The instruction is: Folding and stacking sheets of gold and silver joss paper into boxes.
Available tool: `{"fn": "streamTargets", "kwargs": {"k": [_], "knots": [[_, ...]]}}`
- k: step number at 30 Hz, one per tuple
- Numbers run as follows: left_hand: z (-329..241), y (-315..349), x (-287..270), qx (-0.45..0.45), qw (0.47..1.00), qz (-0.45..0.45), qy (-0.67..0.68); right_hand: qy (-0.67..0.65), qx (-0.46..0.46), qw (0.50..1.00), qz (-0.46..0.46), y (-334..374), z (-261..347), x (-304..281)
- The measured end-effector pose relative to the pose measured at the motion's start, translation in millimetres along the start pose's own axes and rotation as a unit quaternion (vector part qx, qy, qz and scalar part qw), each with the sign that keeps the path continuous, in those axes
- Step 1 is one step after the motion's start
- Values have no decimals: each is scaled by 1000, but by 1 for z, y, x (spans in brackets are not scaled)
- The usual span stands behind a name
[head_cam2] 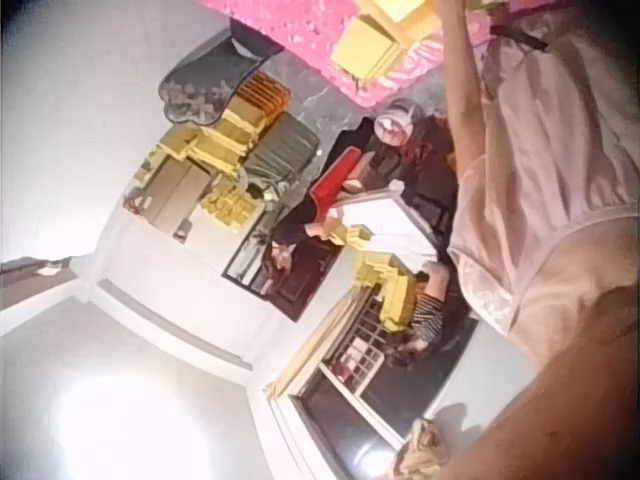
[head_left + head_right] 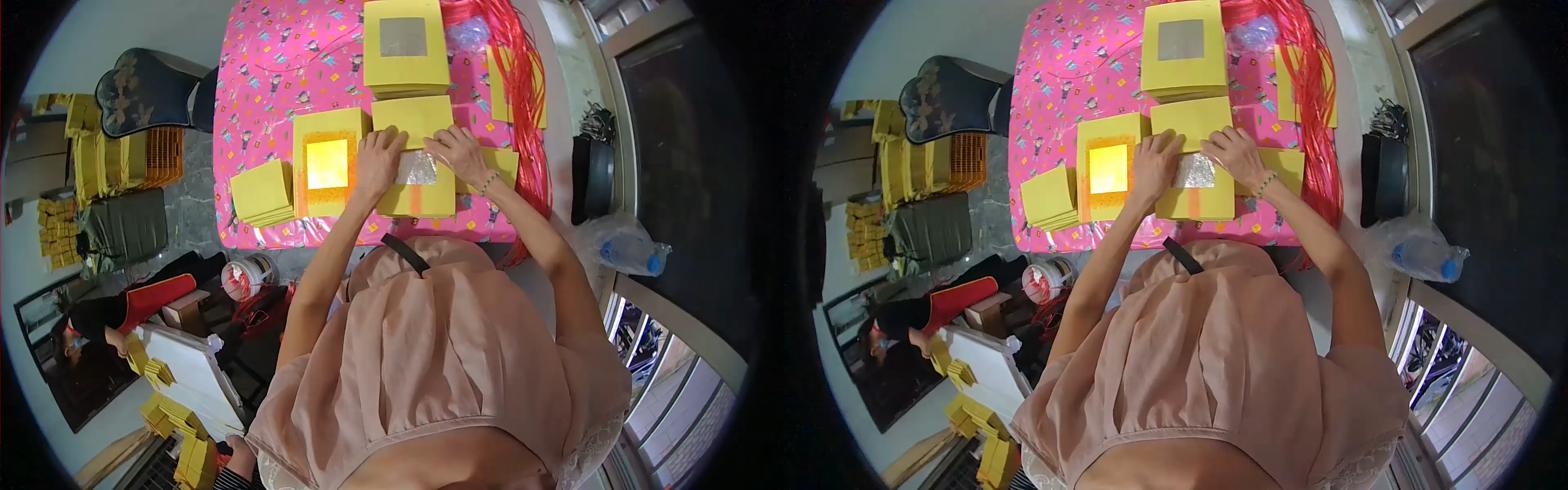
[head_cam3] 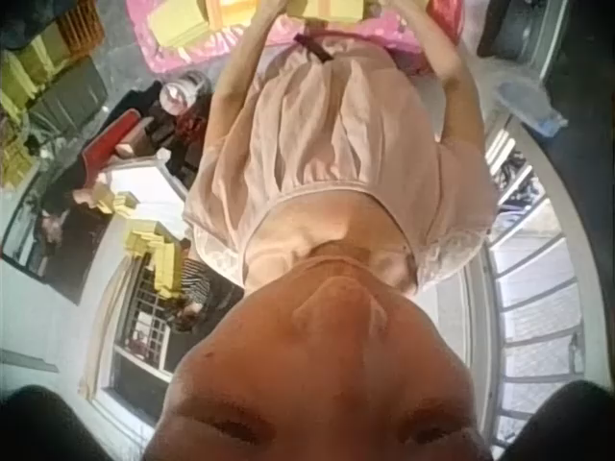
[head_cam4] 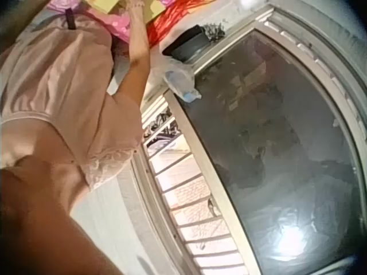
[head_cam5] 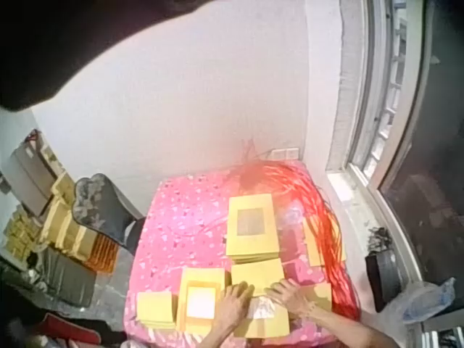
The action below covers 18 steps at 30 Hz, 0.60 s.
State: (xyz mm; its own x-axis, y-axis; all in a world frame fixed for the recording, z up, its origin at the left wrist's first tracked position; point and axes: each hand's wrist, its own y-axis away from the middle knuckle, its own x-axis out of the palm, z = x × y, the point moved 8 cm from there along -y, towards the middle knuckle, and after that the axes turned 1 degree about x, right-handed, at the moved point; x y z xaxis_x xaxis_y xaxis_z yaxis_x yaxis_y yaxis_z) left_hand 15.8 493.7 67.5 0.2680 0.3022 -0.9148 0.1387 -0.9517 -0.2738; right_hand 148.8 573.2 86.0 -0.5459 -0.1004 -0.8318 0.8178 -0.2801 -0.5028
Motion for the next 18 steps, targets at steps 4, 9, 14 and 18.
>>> {"fn": "streamTargets", "kwargs": {"k": [4,9,14,18], "knots": [[-3,-3,-14,24,997,-77,1,-27,69,996,-40,-6,-4,-18],[-28,-20,-43,58,989,-133,4,-257,491,802,-220,64,-83,-5],[-61,-13,-42,103,987,-121,26,-640,577,505,-42,77,-59,-13],[-87,9,-41,126,981,-116,92,-576,555,596,-78,107,-74,-45]]}}
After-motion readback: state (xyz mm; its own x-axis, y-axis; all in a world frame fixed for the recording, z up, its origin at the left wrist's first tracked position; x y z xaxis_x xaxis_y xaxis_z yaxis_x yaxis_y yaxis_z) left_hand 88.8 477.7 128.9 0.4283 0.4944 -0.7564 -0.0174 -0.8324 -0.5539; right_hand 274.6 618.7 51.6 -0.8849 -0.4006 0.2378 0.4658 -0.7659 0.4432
